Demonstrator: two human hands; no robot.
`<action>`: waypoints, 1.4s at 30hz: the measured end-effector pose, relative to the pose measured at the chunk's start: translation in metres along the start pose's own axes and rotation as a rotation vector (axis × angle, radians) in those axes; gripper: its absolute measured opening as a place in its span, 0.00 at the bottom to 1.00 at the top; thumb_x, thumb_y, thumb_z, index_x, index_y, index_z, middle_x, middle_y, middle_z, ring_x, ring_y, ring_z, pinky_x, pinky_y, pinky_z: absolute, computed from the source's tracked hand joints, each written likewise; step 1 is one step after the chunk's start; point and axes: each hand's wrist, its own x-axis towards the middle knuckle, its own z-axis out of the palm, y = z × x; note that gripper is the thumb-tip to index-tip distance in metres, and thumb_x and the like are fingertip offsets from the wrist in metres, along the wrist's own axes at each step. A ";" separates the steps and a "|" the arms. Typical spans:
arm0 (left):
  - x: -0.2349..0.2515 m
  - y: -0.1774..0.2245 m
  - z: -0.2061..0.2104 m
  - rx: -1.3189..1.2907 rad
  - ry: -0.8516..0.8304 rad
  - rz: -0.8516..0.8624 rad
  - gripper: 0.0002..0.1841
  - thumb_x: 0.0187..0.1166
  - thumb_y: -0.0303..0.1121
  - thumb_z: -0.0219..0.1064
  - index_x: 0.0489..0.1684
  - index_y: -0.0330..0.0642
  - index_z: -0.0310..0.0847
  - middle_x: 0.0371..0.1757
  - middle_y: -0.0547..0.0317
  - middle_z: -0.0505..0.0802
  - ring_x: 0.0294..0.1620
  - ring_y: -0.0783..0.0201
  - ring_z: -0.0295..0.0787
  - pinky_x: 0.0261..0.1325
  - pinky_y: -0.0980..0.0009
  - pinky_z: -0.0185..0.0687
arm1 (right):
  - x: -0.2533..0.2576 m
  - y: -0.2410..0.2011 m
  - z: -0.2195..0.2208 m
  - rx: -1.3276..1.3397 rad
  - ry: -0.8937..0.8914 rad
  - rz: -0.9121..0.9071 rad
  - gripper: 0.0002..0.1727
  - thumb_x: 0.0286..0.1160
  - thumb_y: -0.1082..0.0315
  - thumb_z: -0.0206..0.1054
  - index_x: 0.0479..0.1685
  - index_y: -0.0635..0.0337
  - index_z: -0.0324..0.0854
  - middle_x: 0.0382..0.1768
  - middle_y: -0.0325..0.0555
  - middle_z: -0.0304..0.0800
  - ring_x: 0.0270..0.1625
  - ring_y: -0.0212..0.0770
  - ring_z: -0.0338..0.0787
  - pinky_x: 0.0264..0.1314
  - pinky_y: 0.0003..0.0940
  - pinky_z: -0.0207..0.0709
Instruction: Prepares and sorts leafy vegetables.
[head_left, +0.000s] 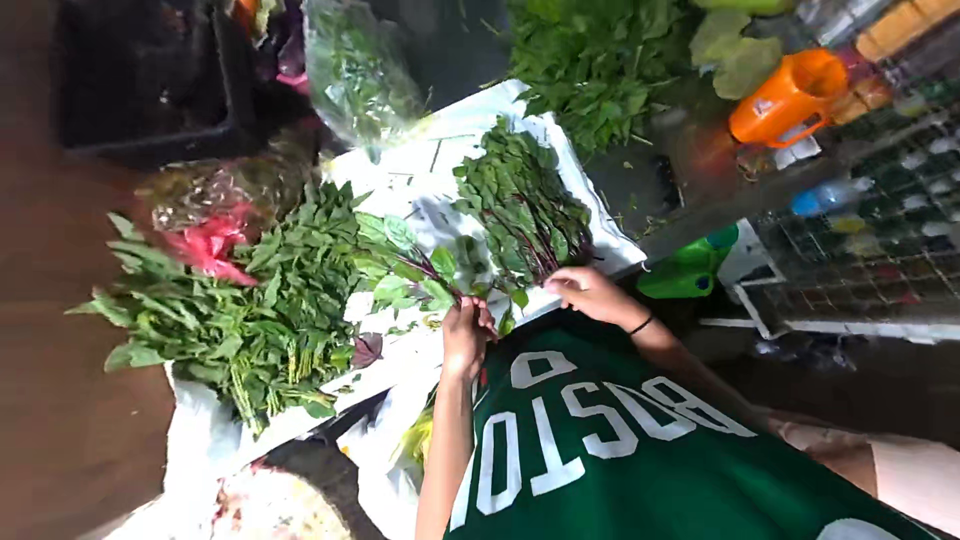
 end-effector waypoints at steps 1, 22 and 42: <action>-0.003 0.000 -0.012 -0.024 0.042 -0.011 0.15 0.95 0.38 0.45 0.50 0.41 0.76 0.31 0.61 0.84 0.22 0.69 0.78 0.29 0.70 0.83 | 0.006 0.008 -0.013 -0.009 0.067 0.035 0.20 0.90 0.52 0.57 0.63 0.56 0.85 0.51 0.49 0.93 0.43 0.45 0.94 0.48 0.49 0.90; 0.122 -0.019 0.107 0.657 0.175 -0.262 0.22 0.85 0.49 0.63 0.56 0.35 0.80 0.31 0.53 0.84 0.23 0.63 0.77 0.29 0.62 0.79 | 0.116 0.072 -0.110 -0.038 0.173 0.123 0.27 0.84 0.50 0.66 0.74 0.59 0.78 0.70 0.58 0.83 0.71 0.55 0.85 0.74 0.59 0.77; 0.096 -0.028 0.136 1.239 0.397 -0.128 0.31 0.74 0.49 0.74 0.68 0.33 0.81 0.71 0.30 0.82 0.67 0.33 0.83 0.66 0.33 0.80 | 0.030 0.159 -0.279 0.147 0.588 0.248 0.23 0.88 0.53 0.61 0.69 0.61 0.80 0.54 0.55 0.92 0.50 0.51 0.94 0.52 0.51 0.88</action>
